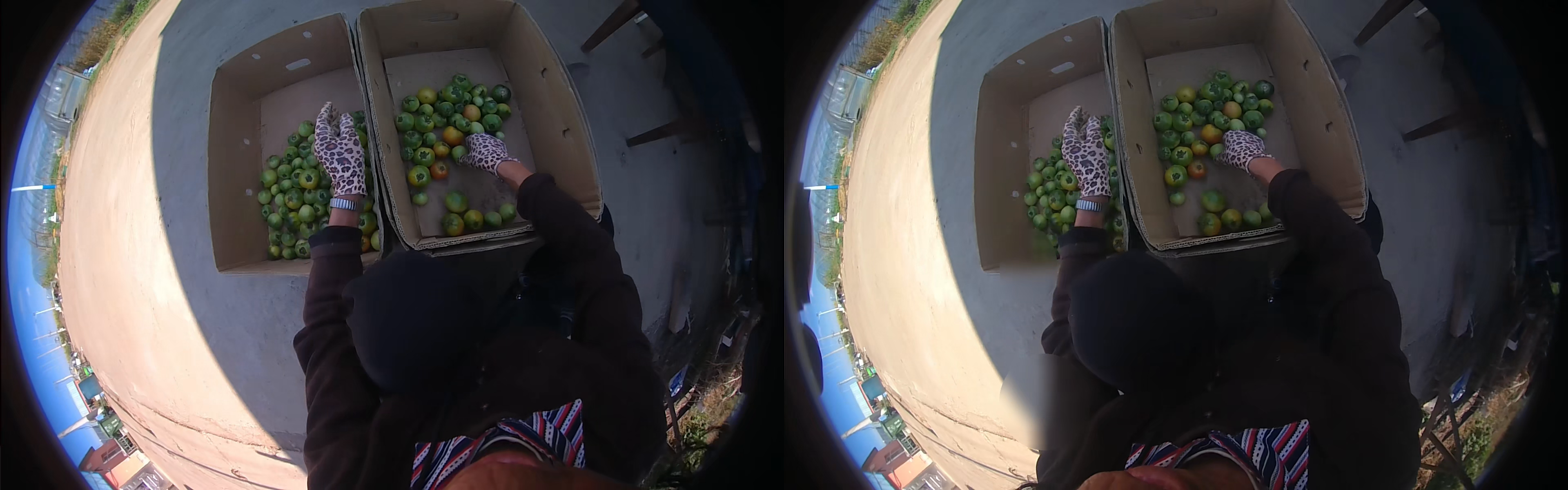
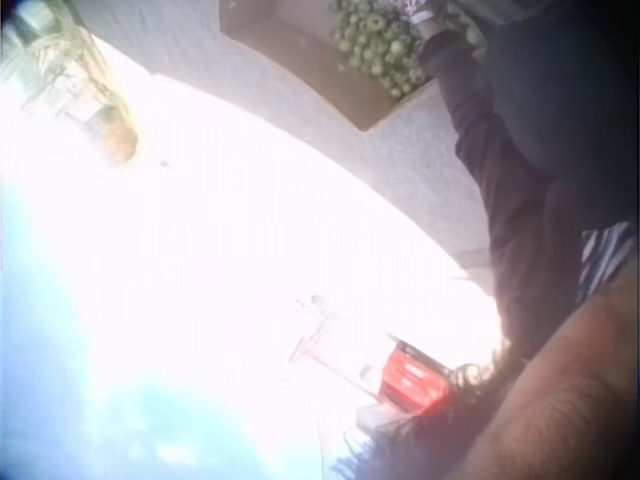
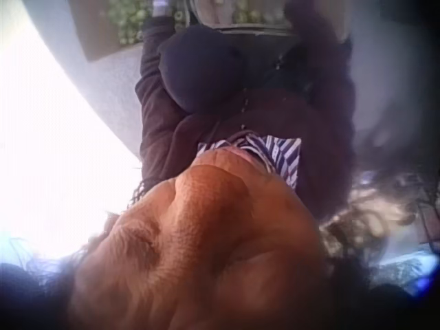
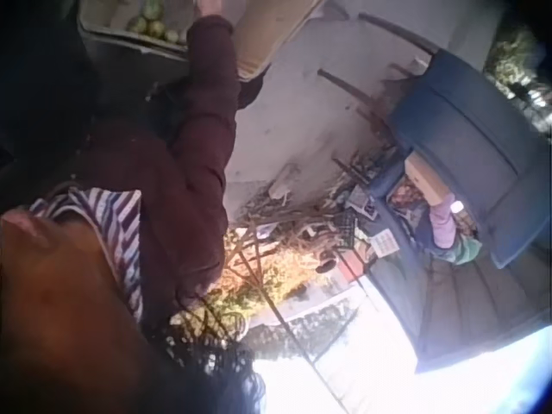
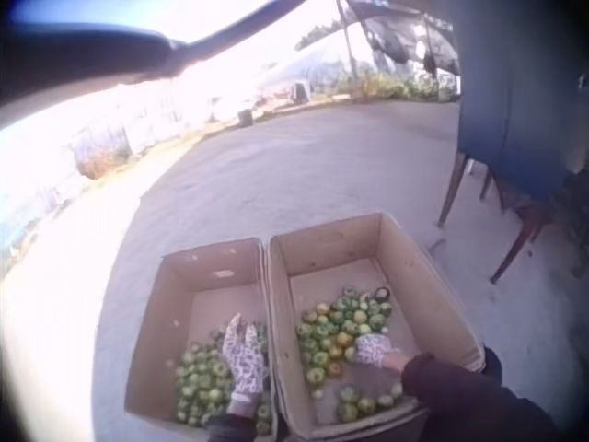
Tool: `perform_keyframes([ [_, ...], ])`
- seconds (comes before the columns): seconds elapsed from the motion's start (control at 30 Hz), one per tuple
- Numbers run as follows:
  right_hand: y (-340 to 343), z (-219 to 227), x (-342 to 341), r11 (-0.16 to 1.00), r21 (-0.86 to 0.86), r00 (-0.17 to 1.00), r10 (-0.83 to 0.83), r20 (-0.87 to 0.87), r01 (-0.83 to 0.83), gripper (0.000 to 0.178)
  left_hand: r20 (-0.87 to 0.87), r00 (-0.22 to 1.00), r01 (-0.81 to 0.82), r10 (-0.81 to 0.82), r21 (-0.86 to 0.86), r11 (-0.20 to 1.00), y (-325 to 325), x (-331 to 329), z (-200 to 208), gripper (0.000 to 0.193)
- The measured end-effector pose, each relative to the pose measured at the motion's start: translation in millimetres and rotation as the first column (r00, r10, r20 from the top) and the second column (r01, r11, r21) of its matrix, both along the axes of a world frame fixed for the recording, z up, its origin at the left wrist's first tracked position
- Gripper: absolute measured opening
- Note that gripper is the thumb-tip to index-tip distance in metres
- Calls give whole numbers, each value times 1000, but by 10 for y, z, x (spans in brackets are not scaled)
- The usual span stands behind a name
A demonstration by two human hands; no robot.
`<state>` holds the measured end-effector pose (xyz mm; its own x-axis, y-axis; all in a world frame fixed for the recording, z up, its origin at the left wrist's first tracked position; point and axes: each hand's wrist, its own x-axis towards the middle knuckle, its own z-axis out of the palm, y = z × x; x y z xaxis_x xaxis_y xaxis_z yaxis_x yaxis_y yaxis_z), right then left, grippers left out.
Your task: The person sorts green tomatoes from one cardboard box into another, handling them one by one with gloved hands. The person repeatedly picks tomatoes from the right box and places them into the left box.
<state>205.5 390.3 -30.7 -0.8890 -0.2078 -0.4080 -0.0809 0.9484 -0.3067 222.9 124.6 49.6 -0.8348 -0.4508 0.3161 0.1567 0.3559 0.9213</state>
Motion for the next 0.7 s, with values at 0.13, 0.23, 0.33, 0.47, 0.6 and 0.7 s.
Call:
perform_keyframes([
  [0.13,-78,-117,-46,994,-75,994,-74,75,80,50,103,994,39,-19,-194,980,-22,77,-56,35],
  [0.23,-24,-178,9,997,-36,994,-59,90,63,54,56,998,10,5,-270,963,3,50,-73,36],
  [0.33,9,9,17,1000,13,997,-6,72,5,55,38,998,-46,57,-259,965,58,117,120,35],
  [0.47,-176,911,138,949,-315,979,-87,-186,24,55,-93,995,34,-45,-121,992,-62,124,119,29],
  [0.6,-554,1330,316,845,-439,833,12,-553,-304,51,71,770,523,-634,500,691,-2,327,536,34],
  [0.7,-929,1532,375,842,-271,704,169,-690,-467,51,-50,706,658,-707,416,628,-54,367,500,38],
])
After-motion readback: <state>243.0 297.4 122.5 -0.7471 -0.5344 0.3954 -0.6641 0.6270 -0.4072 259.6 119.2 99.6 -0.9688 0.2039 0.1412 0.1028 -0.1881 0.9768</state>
